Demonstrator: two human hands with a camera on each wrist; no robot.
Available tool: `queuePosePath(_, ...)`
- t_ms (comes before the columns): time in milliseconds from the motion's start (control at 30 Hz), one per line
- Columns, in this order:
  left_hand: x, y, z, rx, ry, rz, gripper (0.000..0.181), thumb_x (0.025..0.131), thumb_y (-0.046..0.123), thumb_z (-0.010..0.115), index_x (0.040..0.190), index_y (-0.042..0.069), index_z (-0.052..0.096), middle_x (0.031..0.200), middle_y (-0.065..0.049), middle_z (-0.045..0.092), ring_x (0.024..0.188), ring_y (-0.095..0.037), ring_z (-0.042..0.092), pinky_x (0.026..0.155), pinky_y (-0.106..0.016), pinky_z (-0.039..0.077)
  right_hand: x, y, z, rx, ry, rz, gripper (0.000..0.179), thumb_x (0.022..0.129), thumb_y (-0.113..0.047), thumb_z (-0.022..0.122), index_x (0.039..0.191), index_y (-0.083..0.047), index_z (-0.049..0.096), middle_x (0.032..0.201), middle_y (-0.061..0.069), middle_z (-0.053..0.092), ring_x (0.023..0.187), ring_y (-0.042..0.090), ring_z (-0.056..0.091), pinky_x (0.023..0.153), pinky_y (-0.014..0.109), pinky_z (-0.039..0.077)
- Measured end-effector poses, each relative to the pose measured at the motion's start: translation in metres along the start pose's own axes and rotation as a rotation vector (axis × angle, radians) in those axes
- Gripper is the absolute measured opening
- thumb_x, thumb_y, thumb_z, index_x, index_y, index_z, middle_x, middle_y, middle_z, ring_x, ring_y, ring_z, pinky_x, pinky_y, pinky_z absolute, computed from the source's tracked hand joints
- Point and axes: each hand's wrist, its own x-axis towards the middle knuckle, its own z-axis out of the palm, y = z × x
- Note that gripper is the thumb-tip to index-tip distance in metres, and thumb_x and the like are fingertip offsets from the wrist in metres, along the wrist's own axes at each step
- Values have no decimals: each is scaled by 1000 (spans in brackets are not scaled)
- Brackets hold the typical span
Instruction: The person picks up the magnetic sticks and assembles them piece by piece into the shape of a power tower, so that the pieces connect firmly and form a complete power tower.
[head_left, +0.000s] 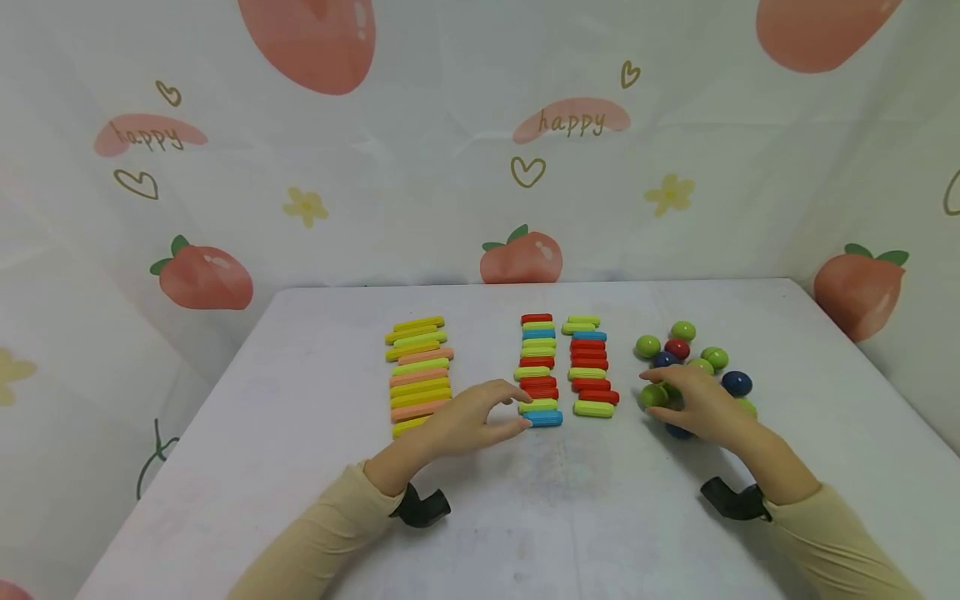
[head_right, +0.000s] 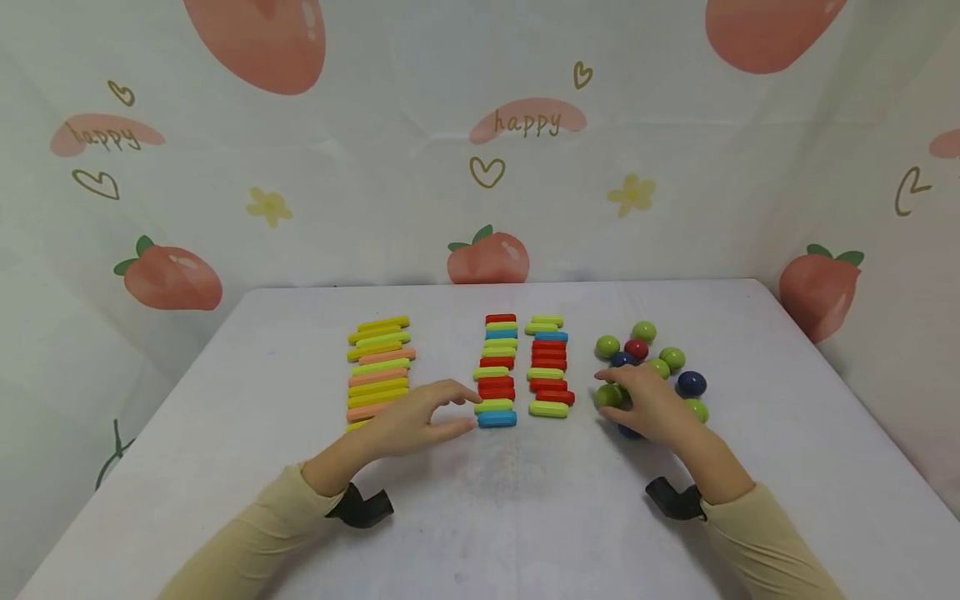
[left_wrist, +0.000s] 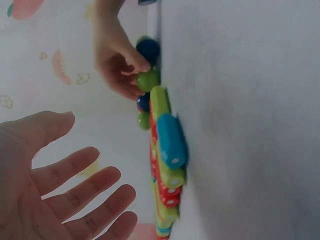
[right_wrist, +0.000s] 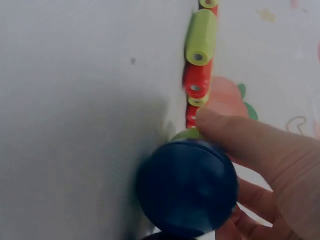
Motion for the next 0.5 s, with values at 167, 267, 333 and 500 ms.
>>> queuePosePath(167,11,-2,10,30,2,8,34,91,26,61,119,8,59,117,-4,63,105,-20,59,90,-34,51,3,0,2,-26,-57,72,45,75,-13,76,116,-1,61,108,17,65,97,31,56,87,53,48)
queuePosePath(267,18,-1,14,63,-13,-36,33,90,25,62,119,11,60,117,-2,64,102,-17,60,86,-25,51,4,-1,2,-35,-62,70,44,75,-13,76,115,-1,61,106,15,65,94,29,56,85,52,48)
queuePosePath(333,22,0,17,88,-26,-64,32,89,26,63,118,12,61,115,0,64,99,-15,60,82,-21,50,5,-2,2,-42,-55,53,43,75,-12,75,114,-1,62,103,14,65,89,25,56,82,48,50)
queuePosePath(500,31,3,22,171,-38,-95,32,87,27,66,116,13,62,108,0,66,90,-12,57,75,-17,48,6,-4,-1,-30,-7,11,42,77,-13,74,114,1,61,101,12,66,80,16,53,73,37,50)
